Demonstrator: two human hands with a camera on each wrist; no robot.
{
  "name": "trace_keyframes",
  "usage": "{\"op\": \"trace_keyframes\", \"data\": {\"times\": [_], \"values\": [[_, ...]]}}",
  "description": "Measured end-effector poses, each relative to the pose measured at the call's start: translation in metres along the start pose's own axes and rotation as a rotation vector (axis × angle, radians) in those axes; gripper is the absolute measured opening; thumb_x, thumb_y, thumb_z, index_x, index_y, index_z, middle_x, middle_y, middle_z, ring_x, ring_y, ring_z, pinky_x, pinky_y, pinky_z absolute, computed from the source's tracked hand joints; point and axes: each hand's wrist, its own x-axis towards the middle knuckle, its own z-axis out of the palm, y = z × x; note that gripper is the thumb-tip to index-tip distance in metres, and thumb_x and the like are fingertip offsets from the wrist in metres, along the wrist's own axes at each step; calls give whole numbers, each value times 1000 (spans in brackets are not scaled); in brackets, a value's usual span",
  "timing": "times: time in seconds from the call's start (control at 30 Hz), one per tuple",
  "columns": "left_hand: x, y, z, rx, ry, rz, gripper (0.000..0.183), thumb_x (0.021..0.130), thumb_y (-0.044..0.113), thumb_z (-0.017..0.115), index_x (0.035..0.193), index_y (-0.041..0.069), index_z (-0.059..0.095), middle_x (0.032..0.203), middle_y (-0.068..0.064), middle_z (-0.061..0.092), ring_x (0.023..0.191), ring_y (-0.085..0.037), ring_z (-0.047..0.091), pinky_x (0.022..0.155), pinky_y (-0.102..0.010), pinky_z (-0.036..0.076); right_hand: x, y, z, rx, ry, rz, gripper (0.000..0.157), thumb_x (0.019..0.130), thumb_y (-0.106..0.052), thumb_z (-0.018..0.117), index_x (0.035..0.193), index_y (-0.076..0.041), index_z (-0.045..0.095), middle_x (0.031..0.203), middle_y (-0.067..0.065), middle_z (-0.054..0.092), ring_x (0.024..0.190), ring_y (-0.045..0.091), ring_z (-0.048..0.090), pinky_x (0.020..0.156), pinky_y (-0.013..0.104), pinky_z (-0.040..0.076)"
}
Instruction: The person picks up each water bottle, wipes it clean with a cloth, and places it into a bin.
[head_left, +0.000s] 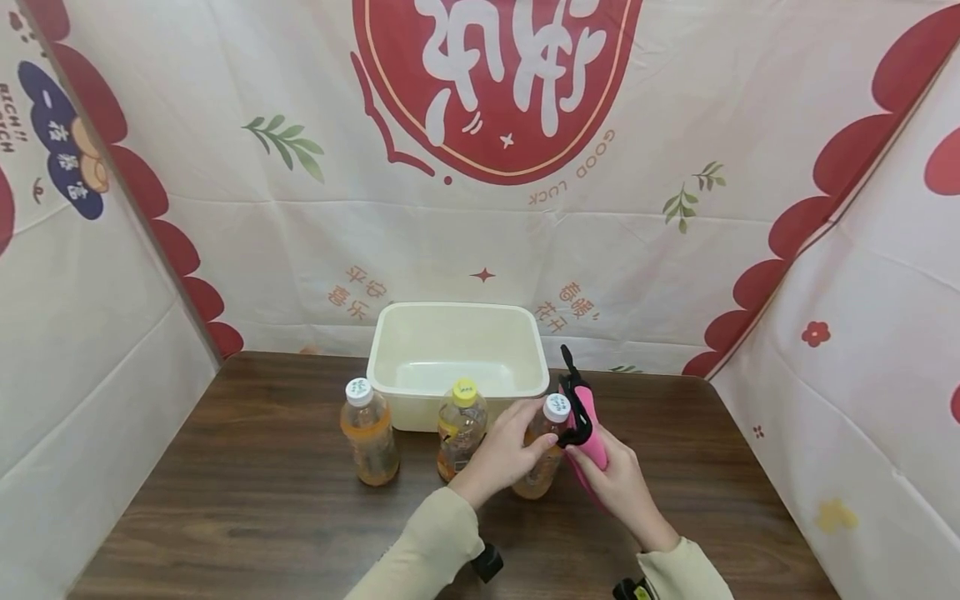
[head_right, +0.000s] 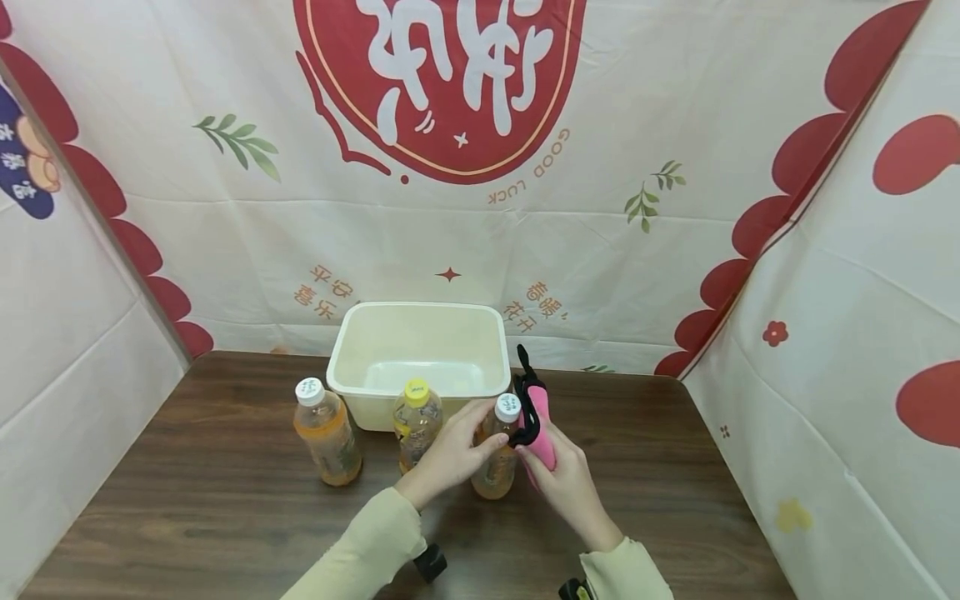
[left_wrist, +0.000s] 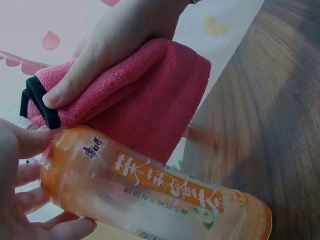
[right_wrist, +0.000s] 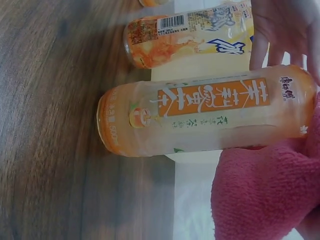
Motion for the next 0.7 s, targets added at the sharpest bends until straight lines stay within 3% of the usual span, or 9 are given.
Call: {"op": "trace_keyframes", "data": {"times": [0.17,0.37,0.57,0.7], "values": [[-2,-1,2,-39,11,21,46,94,27,49,136,13,40,135,-5,44,123,-19,42,99,-38,38,-1,1,2,19,-19,11,36,71,5,72,105,-1,63,96,10,66,79,3,56,69,5,41],[-3,-3,5,37,37,56,43,94,25,47,133,9,39,131,-6,45,119,-21,43,98,-39,39,-6,8,9,31,-3,-7,39,71,5,72,108,3,60,100,15,65,83,5,58,74,4,42],[-2,-4,7,78,39,65,43,94,24,49,132,7,38,129,-7,46,118,-20,44,98,-37,40,-19,17,20,12,61,-56,36,66,10,73,99,6,61,88,14,66,77,5,59,67,8,45],[-2,-4,9,113,50,92,43,93,23,49,131,5,39,126,-9,47,115,-21,46,97,-36,41,-33,24,27,26,61,-21,29,67,9,72,94,6,61,79,11,66,70,3,57,58,13,46]]}}
